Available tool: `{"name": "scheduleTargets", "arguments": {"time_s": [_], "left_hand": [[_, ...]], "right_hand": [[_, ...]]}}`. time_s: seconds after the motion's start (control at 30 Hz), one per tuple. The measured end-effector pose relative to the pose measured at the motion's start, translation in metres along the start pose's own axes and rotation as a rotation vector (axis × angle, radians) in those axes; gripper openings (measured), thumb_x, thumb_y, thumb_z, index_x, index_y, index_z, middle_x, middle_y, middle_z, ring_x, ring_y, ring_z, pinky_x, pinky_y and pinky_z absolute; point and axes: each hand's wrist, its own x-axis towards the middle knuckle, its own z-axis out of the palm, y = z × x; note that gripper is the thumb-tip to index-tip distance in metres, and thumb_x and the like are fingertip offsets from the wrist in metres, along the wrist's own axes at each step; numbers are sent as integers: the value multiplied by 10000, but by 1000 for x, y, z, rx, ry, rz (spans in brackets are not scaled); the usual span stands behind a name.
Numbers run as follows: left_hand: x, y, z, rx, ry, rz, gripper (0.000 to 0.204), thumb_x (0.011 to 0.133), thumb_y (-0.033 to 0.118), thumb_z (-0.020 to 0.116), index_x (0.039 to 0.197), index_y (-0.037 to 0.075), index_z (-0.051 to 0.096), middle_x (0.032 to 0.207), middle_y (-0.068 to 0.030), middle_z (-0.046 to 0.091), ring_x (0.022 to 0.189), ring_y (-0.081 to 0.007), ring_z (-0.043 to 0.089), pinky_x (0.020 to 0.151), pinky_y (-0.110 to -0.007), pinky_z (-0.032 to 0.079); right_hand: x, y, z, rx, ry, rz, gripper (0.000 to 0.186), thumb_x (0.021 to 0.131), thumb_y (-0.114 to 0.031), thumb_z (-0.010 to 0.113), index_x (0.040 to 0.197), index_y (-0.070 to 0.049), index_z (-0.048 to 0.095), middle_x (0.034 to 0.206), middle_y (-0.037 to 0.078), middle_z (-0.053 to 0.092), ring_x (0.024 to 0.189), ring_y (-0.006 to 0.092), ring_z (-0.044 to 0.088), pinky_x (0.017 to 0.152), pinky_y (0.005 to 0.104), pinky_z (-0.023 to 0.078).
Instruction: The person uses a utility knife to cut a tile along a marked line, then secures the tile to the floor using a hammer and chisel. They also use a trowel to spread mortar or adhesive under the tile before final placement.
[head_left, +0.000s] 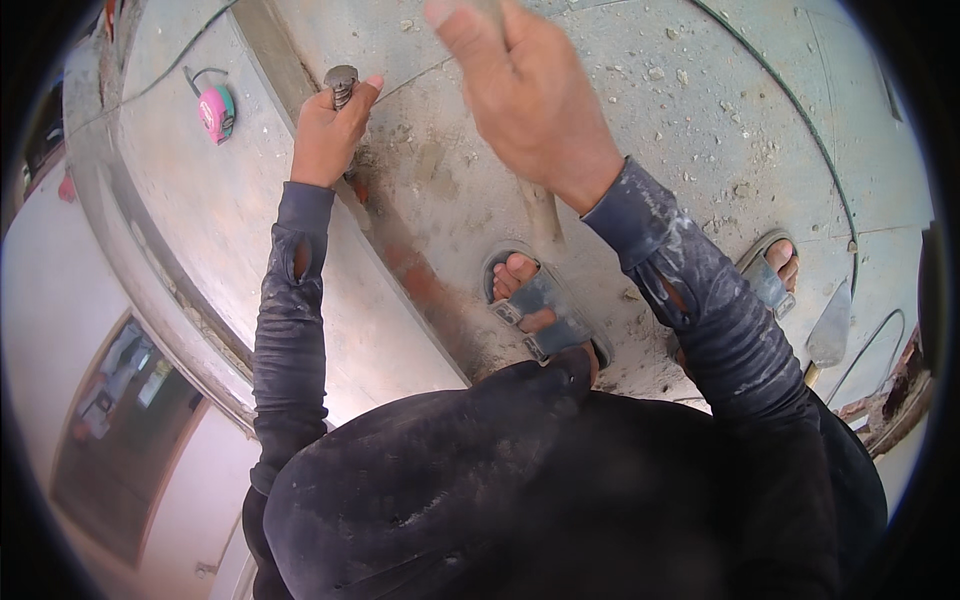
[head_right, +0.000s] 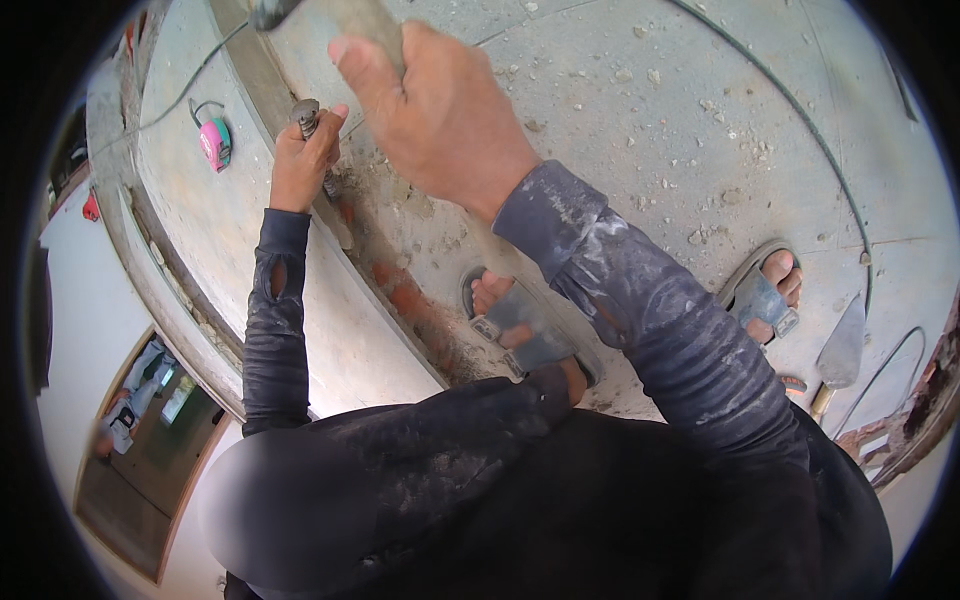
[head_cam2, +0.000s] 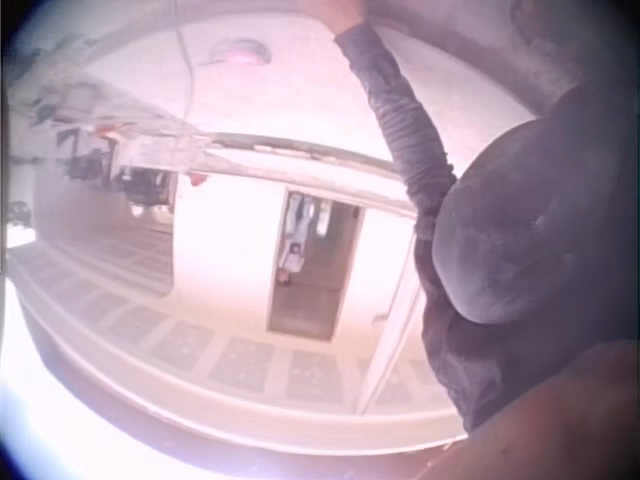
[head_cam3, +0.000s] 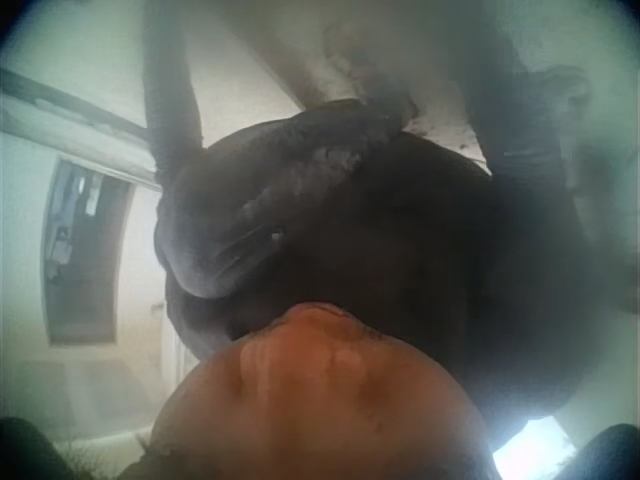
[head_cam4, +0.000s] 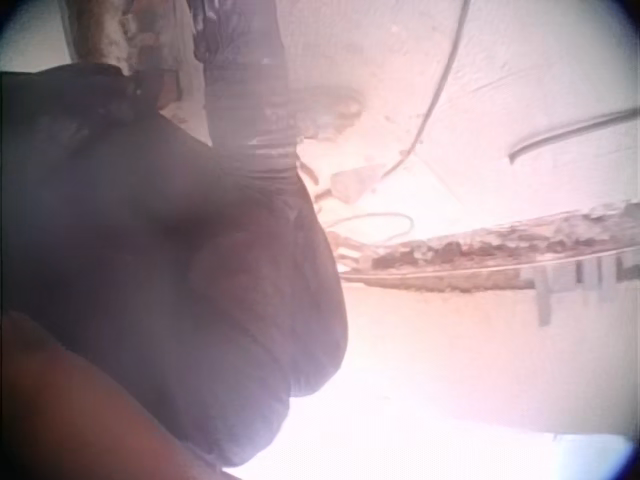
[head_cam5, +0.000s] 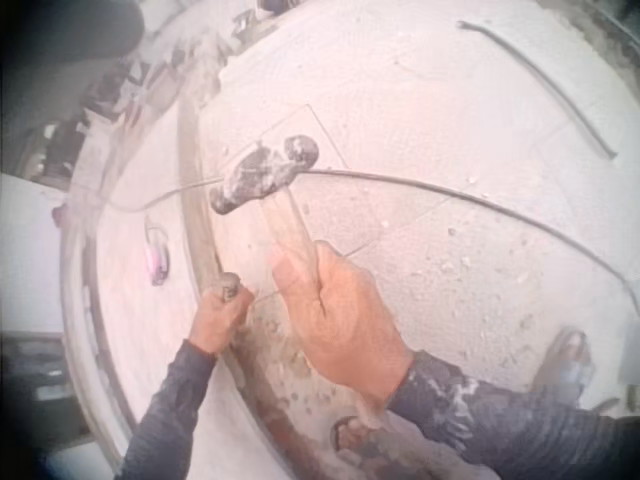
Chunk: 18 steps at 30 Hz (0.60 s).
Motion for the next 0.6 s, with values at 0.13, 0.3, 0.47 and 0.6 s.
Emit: {"name": "scheduleTargets", "arguments": {"time_s": [0.13, 0.3, 0.47, 0.6], "left_hand": [[-2, -4, -7, -91, 38, -2, 361, 901, 304, 652, 646, 86, 521, 584, 66, 431, 528, -47, 368, 489, -245, 295], [-6, 0, -5, -60, 15, 17, 357, 913, 291, 641, 647, 94, 507, 579, 64, 414, 522, -48, 359, 487, -242, 285], [1, 0, -4, -42, 45, -13, 358, 898, 314, 653, 653, 84, 529, 576, 56, 431, 521, -54, 382, 483, -248, 297], [-3, -11, -12, -60, 54, -31, 367, 895, 322, 652, 649, 79, 526, 569, 49, 433, 518, -59, 389, 488, -251, 305]], "right_hand": [[2, -3, 10, -120, -286, -18, 448, 971, -342, 496, 814, 68, 584, 647, 201, 565, 584, 342, 577, 560, 431, 449], [35, -62, -28, 262, -57, 58, 495, 976, -469, 465, 717, -47, 485, 529, 55, 441, 426, 156, 429, 412, 302, 354], [10, 40, 27, -122, -52, -177, 505, 971, -408, 487, 702, 19, 494, 575, 120, 448, 520, 199, 485, 540, 365, 427], [16, -1, 4, -267, -170, -15, 368, 976, -310, 502, 900, 25, 632, 678, 192, 603, 618, 313, 640, 560, 376, 488]]}}
